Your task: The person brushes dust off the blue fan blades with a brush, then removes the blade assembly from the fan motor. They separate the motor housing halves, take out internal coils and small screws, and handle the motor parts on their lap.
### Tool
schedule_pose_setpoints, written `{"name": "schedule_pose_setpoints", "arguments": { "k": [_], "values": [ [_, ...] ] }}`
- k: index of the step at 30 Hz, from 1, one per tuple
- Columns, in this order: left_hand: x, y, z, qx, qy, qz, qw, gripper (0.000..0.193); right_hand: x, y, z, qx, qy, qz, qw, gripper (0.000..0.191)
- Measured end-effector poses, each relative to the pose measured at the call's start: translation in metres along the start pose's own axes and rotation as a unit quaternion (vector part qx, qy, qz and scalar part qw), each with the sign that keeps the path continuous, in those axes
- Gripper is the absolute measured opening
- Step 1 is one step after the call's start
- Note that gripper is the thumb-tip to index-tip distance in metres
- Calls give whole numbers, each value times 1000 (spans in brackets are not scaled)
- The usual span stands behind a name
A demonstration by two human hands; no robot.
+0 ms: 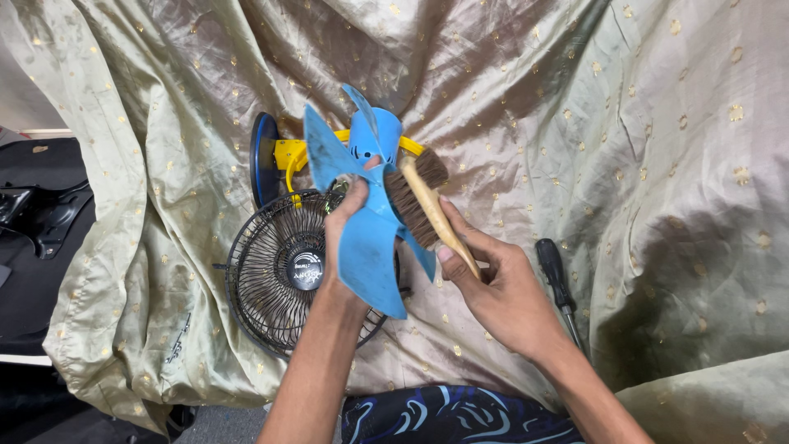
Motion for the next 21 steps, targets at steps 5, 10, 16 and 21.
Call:
{"name": "schedule_pose_setpoints", "arguments": {
  "k": [5,10,16,21],
  "values": [
    [0,0,6,-30,-69,30,997,44,2,2,-1,-38,-2,22,999,58],
    [3,-5,14,10,3,3,1000,44,10,2,-2,-71,29,31,997,54],
    [15,15,2,81,-24,67,994,43,4,-5,0,-98,19,-4,995,54],
    [14,10,-10,122,-18,90,988,39,8,4,26,-82,-10,111,990,57]
  ]
}}
Point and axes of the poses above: each hand's wrist, its own x-axis towards the middle knuckle, its own z-axis out of the palm, y = z × x, the point moved 3 cm from there along x, towards the middle knuckle, and after that the axes turned 2 degrees about z, right-handed, at the moved point
